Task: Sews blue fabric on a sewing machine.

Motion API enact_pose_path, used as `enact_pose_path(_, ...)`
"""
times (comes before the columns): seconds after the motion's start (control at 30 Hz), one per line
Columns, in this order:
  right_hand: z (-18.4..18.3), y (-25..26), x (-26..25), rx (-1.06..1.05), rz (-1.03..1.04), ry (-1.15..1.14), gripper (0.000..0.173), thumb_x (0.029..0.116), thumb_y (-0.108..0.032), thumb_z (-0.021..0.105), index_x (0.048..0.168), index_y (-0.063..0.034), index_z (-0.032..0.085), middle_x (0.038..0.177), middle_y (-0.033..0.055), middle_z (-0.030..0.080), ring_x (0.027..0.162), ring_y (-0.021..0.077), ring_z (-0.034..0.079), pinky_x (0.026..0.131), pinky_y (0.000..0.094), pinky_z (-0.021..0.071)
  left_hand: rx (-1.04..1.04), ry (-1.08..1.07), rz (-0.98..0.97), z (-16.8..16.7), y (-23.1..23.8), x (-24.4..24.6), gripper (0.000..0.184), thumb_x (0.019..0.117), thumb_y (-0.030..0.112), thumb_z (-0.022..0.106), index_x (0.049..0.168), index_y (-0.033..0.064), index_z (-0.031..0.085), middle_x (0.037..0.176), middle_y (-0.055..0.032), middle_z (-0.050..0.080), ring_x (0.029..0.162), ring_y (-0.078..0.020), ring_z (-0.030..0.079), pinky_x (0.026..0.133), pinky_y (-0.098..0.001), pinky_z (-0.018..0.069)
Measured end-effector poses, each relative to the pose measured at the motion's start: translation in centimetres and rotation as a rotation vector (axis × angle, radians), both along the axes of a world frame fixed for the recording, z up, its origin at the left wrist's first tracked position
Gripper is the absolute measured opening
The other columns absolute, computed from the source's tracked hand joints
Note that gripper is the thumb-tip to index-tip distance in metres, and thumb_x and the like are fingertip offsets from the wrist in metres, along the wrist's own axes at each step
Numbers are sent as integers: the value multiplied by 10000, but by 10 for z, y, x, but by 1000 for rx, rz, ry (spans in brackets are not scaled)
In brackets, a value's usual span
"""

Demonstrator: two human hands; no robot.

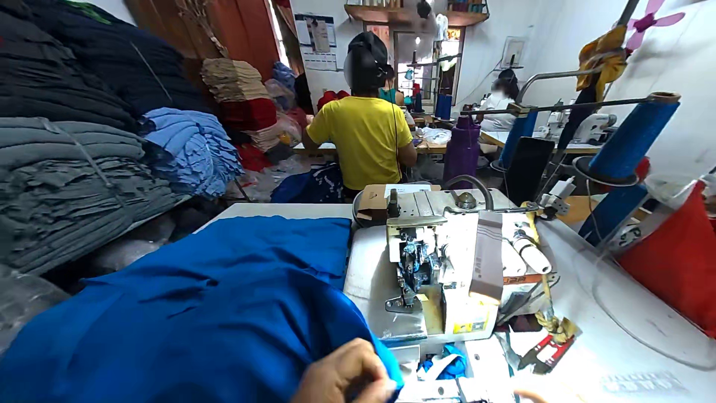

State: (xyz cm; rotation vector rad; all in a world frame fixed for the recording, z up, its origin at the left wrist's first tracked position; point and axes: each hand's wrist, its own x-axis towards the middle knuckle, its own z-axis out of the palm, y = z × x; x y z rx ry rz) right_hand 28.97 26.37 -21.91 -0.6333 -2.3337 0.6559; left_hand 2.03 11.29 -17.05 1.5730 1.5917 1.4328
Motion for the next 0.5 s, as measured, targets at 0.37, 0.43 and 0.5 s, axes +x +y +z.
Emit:
enact_pose_path(0.37, -21, 68, 30, 321, -137, -472, 395, 847, 151, 600, 1198, 23, 729, 1216, 237, 705, 1167, 494, 646, 865, 672, 527, 162, 125, 260, -72, 31, 61, 90, 874, 5, 694, 927, -48, 744, 866, -157, 698, 866, -109, 654, 831, -169, 505)
enact_pose_path(0.43, -22, 73, 31, 435, -131, -462, 337, 841, 117, 640, 1128, -6, 766, 1082, 213, 744, 1046, 470, 696, 849, 671, 516, 200, 140, 286, -78, 29, 62, 79, 865, 17, 704, 904, -38, 745, 857, -156, 696, 880, -106, 646, 847, -150, 485)
enact_pose_path(0.5, -18, 78, 33, 535, -118, -457, 271, 843, 73, 674, 1070, -26, 785, 924, 189, 748, 923, 439, 719, 856, 656, 510, 257, 146, 289, -79, 26, 60, 63, 870, 31, 715, 873, -30, 725, 890, -161, 679, 934, -96, 628, 884, -129, 467)
